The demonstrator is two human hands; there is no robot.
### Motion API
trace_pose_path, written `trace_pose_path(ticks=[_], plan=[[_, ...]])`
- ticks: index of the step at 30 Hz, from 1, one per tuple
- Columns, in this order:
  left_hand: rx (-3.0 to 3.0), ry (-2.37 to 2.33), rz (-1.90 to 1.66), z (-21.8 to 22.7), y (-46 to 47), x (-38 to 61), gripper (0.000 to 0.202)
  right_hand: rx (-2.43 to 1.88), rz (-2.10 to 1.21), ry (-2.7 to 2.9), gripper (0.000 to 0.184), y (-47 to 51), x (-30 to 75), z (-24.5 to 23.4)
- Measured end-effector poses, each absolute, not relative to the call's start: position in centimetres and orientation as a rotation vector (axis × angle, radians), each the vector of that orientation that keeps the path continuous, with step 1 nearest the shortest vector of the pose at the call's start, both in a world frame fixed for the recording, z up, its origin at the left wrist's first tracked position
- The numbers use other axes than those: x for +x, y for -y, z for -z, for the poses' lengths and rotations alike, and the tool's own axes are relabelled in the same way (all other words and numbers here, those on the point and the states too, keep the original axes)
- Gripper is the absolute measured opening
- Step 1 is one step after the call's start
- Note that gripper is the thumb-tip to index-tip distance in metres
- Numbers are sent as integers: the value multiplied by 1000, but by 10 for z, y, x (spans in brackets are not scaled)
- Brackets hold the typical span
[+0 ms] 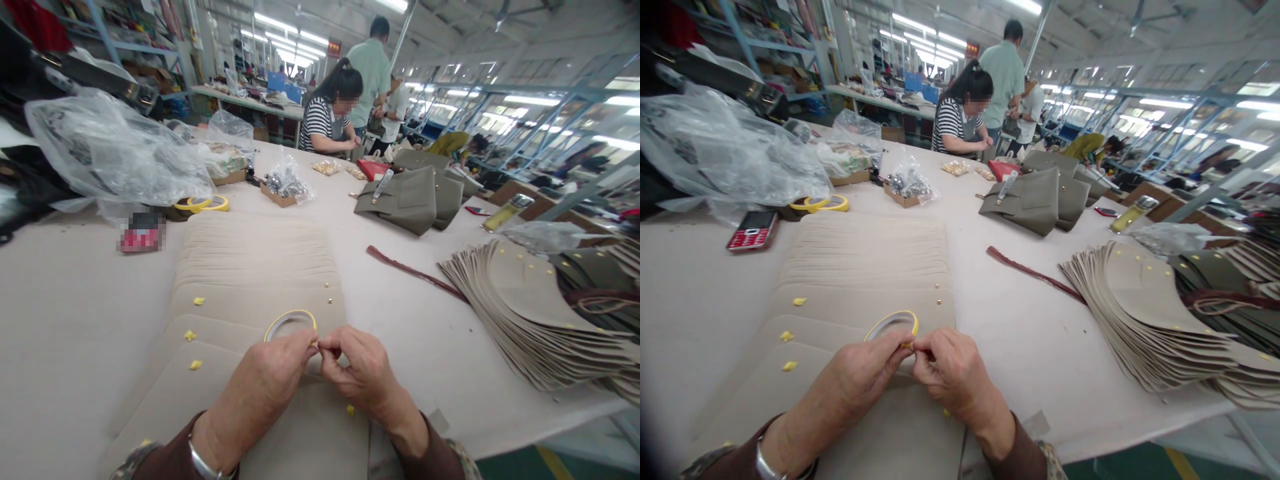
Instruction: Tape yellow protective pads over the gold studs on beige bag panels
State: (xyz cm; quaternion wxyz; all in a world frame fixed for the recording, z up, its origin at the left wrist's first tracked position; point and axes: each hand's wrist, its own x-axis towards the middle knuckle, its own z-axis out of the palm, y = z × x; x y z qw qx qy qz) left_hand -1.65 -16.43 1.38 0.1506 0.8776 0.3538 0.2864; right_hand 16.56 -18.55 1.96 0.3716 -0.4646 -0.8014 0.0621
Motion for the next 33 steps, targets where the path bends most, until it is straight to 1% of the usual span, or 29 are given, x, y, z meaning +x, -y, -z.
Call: trace_pose_path(ticks=[2, 4, 7, 11, 13, 17, 21, 25, 28, 30, 33], plan=[[2536, -1013, -812, -14, 163, -18, 23, -1243, -224, 1980, 19, 188, 161, -18], [2554, -1007, -801, -15, 162, -17, 25, -1359, -421, 1822, 16, 188, 157, -19], [2588, -997, -837, -16, 164, -12, 24, -1521, -808, 1480, 12, 182, 156, -21], [2671, -969, -856, -19, 166, -8, 22, -1602, -1048, 1168, 15, 168, 173, -16], [2732, -1074, -748, -19, 162, -10, 19, -1607, -1150, 1155, 18, 163, 183, -12], [2804, -1195, -397, -16, 152, -15, 13, -1659, -1326, 1177, 19, 161, 196, -7], [2733, -1168, -346, -11, 152, -16, 12, -1686, -1470, 1185, 16, 159, 200, -8], [2674, -1140, -366, -7, 154, -16, 17, -1721, -1502, 1291, 10, 158, 201, -11], [2661, -1141, -378, -5, 153, -17, 17, -1752, -1430, 1468, 10, 160, 199, -13], [2650, -1157, -383, -5, 152, -17, 16, -1778, -1299, 1613, 12, 162, 195, -14], [2635, -1163, -376, -5, 152, -18, 16, -1821, -1000, 1838, 15, 163, 188, -16]])
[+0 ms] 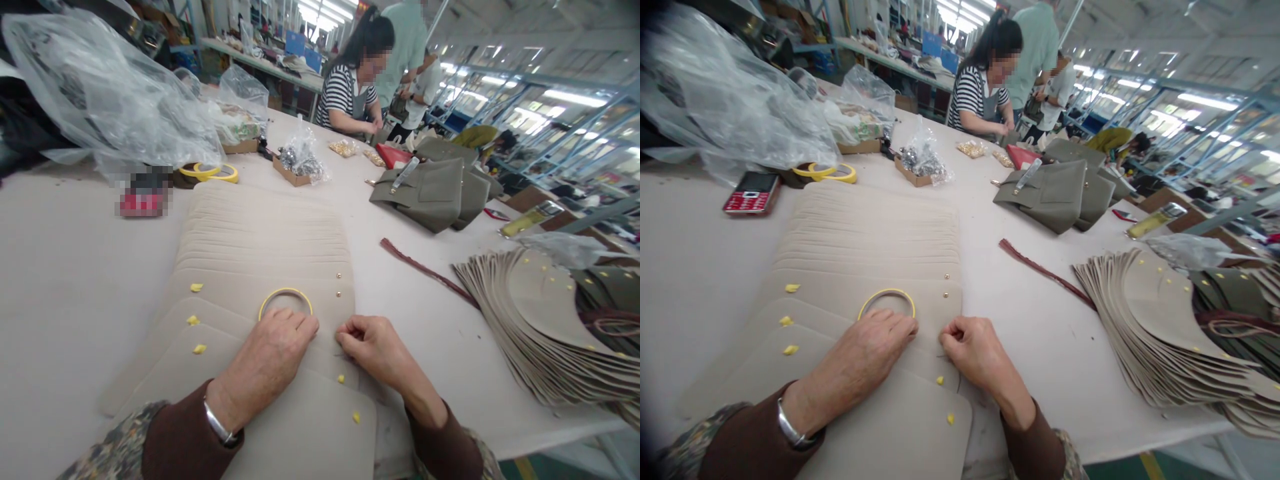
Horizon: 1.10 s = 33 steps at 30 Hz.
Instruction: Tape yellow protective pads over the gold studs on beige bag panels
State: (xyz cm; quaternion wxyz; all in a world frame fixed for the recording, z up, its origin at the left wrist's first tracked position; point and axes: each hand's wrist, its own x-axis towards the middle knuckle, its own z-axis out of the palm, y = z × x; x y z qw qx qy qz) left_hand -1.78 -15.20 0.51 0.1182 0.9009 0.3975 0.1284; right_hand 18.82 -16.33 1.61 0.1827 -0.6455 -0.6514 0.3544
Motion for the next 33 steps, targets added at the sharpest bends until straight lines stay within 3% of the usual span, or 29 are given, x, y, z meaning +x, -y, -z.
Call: trace_pose_path(ticks=[4, 11, 16, 20, 27, 33], plan=[[2633, -1155, -369, -4, 152, -19, 16, -1805, -790, 1961, 13, 166, 185, -14], [2638, -1171, -393, -2, 152, -18, 16, -1760, -921, 1680, 13, 188, 199, -5], [2644, -1162, -390, -1, 151, -20, 18, -1644, -489, 1970, 15, 201, 188, 1], [2628, -1138, -412, -3, 150, -22, 19, -1717, -334, 2041, 19, 194, 178, 4], [2607, -1060, -762, -5, 145, -28, 18, -1879, -529, 1959, 16, 178, 178, -9], [2568, -924, -1071, -13, 146, -32, 23, -1637, -886, 2008, 17, 180, 189, -24]])
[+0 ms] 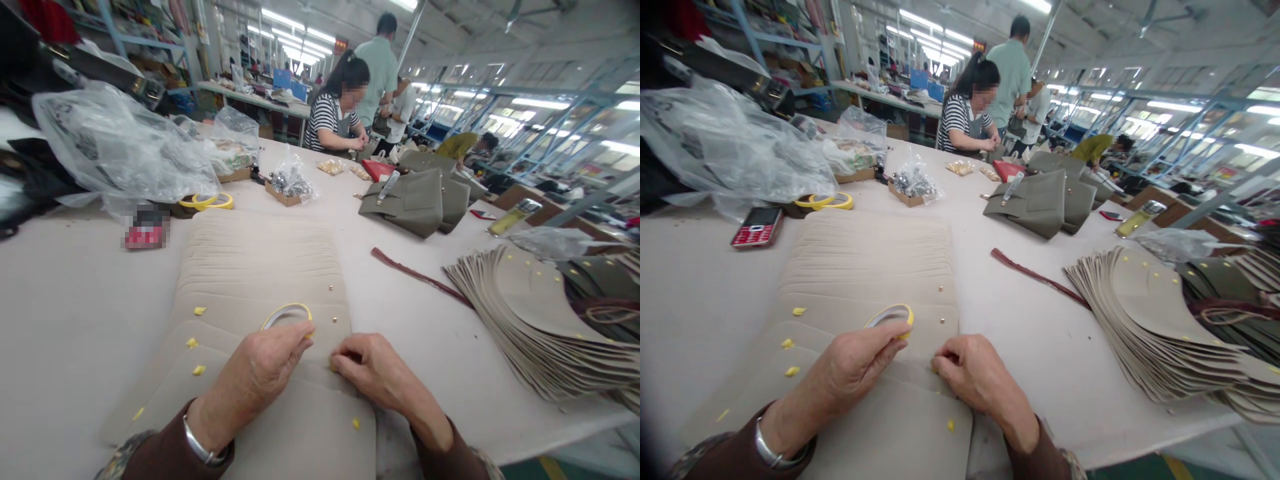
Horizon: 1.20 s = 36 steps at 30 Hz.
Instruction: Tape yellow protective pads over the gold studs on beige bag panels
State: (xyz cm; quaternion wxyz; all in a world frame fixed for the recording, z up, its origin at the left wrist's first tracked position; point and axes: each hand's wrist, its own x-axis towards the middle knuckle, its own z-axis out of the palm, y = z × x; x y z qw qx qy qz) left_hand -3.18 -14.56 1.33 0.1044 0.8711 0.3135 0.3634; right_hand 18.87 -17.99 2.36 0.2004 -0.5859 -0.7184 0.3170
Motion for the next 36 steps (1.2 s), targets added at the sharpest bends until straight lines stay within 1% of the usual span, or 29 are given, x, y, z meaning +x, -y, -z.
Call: trace_pose_path(ticks=[3, 6, 8, 10, 14, 18, 20, 21, 25, 27, 30, 32, 36], plan=[[2618, -994, -1009, -15, 148, -28, 34, -1399, -718, 1844, 12, 180, 182, -27], [2645, -1034, -958, -15, 150, -24, 34, -1186, -598, 1853, 17, 177, 172, -27], [2655, -1028, -966, -14, 151, -21, 32, -1111, -544, 1927, 16, 174, 167, -25], [2641, -1027, -964, -14, 151, -20, 29, -1081, -457, 1984, 14, 172, 164, -21], [2604, -1023, -870, -13, 153, -21, 21, -1041, -228, 2033, 19, 171, 162, -13], [2547, -978, -812, -13, 154, -21, 22, -1111, -134, 2035, 22, 174, 160, -10], [2544, -980, -794, -13, 153, -20, 24, -1185, -229, 1934, 20, 176, 159, -12], [2558, -982, -792, -13, 152, -19, 25, -1233, -335, 1841, 18, 177, 158, -13], [2636, -984, -822, -12, 150, -12, 25, -1415, -979, 1358, 13, 174, 154, -17], [2651, -977, -863, -11, 151, -9, 24, -1433, -1172, 1185, 13, 170, 155, -16], [2671, -952, -919, -9, 156, -5, 22, -1466, -1235, 981, 18, 160, 165, -12], [2696, -974, -880, -8, 158, -4, 19, -1513, -1246, 921, 23, 154, 175, -9], [2756, -1145, -555, -6, 154, -4, 12, -1603, -1244, 1043, 30, 149, 191, -4]])
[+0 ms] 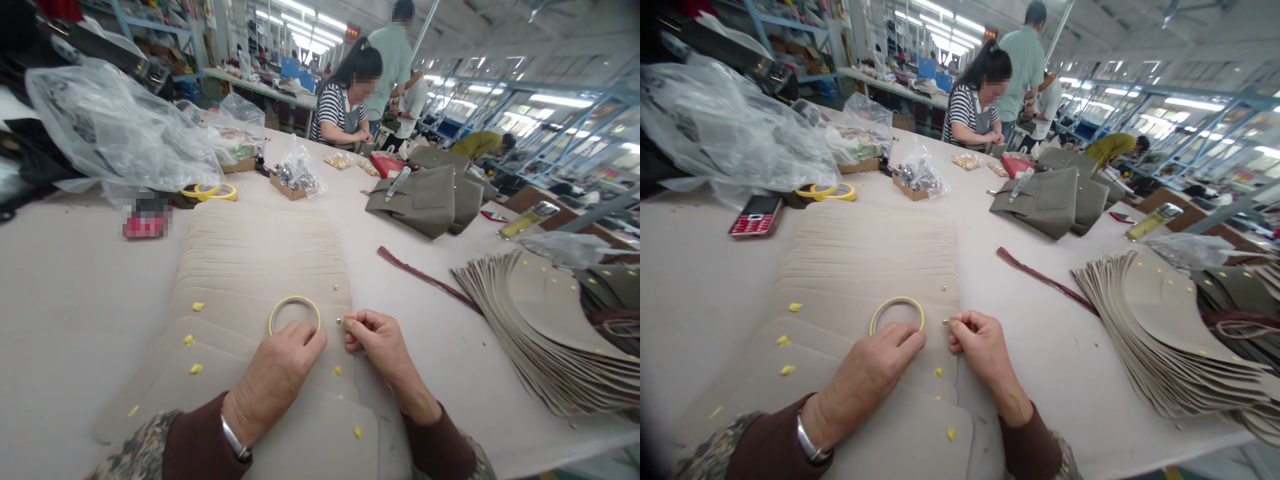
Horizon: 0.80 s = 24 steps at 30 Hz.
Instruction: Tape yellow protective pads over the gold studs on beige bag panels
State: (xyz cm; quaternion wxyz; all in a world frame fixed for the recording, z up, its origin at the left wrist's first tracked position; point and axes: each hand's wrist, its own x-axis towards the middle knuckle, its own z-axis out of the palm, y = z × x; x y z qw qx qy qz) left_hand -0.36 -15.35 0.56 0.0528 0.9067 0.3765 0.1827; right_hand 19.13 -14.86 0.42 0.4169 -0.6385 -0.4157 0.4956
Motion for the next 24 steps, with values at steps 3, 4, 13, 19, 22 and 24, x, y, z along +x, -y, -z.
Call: trace_pose_path(ticks=[3, 4, 13, 19, 22, 24], plan=[[2761, -1180, -376, -3, 150, -3, 8, -1627, -1201, 1133, 32, 149, 193, -1], [2759, -1183, -349, -3, 149, -3, 7, -1633, -1180, 1175, 30, 150, 192, 0], [2737, -1193, -304, -2, 150, -3, 10, -1708, -573, 1718, 18, 149, 178, -2], [2760, -1208, -332, 0, 150, -2, 10, -1788, -651, 1607, 18, 148, 177, 1], [2759, -1221, -358, 0, 149, -3, 11, -1783, -868, 1378, 23, 148, 183, 5], [2731, -1231, -370, 0, 149, -3, 13, -1712, -992, 1216, 30, 149, 187, 8]])
